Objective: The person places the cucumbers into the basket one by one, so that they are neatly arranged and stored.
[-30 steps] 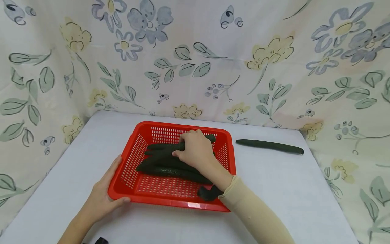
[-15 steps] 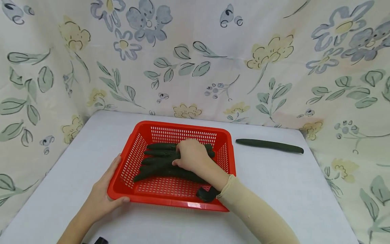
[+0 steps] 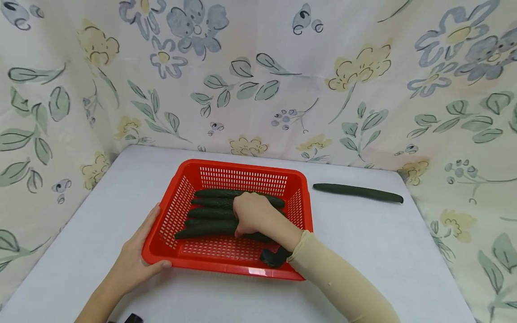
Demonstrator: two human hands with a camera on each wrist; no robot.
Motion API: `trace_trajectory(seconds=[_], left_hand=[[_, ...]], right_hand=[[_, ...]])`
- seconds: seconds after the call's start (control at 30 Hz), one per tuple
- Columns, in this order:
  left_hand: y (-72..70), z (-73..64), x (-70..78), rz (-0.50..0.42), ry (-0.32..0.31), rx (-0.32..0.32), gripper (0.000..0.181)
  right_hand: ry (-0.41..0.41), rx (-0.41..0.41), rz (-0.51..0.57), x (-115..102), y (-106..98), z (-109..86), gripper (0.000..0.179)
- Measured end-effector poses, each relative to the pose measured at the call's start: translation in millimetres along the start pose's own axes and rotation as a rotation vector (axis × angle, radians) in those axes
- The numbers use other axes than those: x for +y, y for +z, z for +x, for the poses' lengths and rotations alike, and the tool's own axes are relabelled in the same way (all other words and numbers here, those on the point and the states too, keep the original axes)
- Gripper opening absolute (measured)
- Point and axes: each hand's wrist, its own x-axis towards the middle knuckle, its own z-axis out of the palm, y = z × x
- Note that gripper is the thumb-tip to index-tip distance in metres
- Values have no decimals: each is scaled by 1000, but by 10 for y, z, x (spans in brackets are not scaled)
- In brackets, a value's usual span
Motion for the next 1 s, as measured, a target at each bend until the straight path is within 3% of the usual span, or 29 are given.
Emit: trace_trajectory(seconds=[0.33,0.8,1.0], left_hand=[[3,-7,-6,7,-3,6,130],[-3,-3,-26,-3,6,8,130],[-8,-4,-5,2,-4,-4,130]], right_hand=[[-59,-119,41,-10,79,18,31],[-22,-160,40,4,215,127,36],[-58,-122,166,142,78,88,28]])
